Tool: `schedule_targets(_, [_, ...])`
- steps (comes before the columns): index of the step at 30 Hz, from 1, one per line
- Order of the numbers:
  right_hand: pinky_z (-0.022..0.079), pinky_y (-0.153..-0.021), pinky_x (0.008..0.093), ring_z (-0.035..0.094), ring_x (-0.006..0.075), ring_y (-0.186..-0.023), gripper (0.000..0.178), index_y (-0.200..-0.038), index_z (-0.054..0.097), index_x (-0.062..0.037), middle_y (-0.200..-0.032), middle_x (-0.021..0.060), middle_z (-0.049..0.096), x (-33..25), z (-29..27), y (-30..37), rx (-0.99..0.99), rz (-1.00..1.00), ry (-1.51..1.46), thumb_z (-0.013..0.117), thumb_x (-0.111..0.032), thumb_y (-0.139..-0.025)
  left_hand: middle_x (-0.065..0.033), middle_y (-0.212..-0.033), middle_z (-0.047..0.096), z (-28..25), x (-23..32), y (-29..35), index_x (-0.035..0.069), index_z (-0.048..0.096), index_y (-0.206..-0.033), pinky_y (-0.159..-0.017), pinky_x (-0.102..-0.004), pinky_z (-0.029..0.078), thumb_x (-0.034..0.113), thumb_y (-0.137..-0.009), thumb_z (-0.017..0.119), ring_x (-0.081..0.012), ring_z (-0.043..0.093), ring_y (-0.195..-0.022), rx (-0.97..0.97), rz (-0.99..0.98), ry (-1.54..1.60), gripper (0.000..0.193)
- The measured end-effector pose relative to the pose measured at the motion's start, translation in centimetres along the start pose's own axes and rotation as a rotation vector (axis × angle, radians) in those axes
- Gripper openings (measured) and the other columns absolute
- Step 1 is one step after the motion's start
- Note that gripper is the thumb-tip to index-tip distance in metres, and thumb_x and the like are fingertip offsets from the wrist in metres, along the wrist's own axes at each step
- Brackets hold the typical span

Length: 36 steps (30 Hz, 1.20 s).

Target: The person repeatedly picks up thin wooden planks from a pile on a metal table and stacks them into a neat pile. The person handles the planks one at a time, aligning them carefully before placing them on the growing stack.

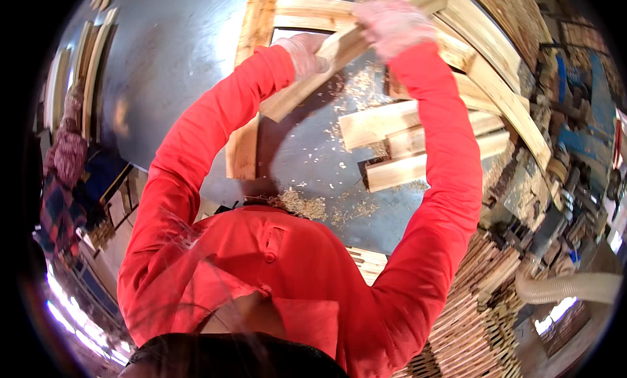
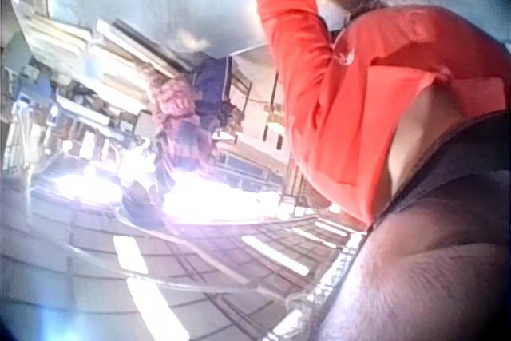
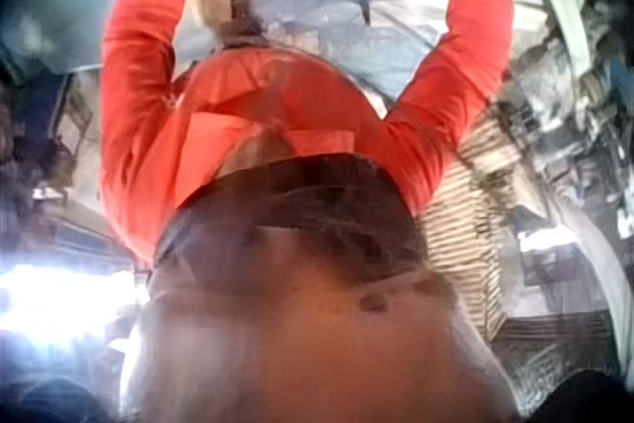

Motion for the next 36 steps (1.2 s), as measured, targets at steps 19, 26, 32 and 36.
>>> schedule_targets(19, [0.04,-0.111,0.0443,0.048,0.0397,-0.132,0.095,-0.153,0.035,-0.0171,-0.145,0.0218,0.048,3.9,6.8,-0.3,-0.262,0.366,-0.188,0.076,-0.049,-0.074,-0.0237,-0.13,0.059,-1.1,-25.4,25.3,-0.004,0.044,-0.136,-0.092,-0.0477,0.052,0.034,-0.083,0.076,-0.0396,0.061,-0.113,1.264,-0.487,-0.398,0.073])
schedule_targets(26, [0.059,-0.079,0.0404,0.069,0.0285,-0.089,0.078,-0.124,0.06,0.0007,-0.104,0.0191,0.068,-4.7,10.8,0.7,-0.264,0.413,-2.081,0.072,-0.063,-0.08,-0.0348,-0.154,0.025,14.0,-11.8,14.0,0.006,0.014,-0.157,-0.118,-0.0523,0.024,0.055,-0.074,0.076,-0.0449,0.025,-0.147,0.452,-0.595,-0.337,0.115])
schedule_targets(32, [0.058,-0.079,0.0537,0.067,0.0407,-0.09,0.102,-0.13,0.052,0.0055,-0.104,0.0283,0.066,-11.2,14.5,0.3,-0.036,0.898,-2.579,0.064,-0.078,-0.073,-0.025,-0.141,0.049,12.2,-18.4,13.4,0.004,0.029,-0.15,-0.106,-0.0429,0.044,0.018,-0.076,0.069,-0.0367,0.051,-0.128,0.823,-0.271,0.107,0.085])
schedule_targets(36, [0.052,-0.094,0.0416,0.063,0.037,-0.106,0.066,-0.115,0.061,0.001,-0.117,0.0226,0.066,-16.7,10.9,-3.1,-0.182,0.47,-0.924,0.025,-0.053,-0.105,-0.015,-0.122,0.063,11.0,-19.0,10.0,0.001,0.043,-0.141,-0.097,-0.0329,0.049,0.014,-0.079,0.07,-0.0234,0.061,-0.112,0.674,-0.055,1.019,0.069])
Point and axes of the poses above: each hand's wrist, its own y-axis away from the middle knuckle, its own z-axis out of the palm, x = y × z, the point moved 5 cm from there along -y, towards the middle knuckle
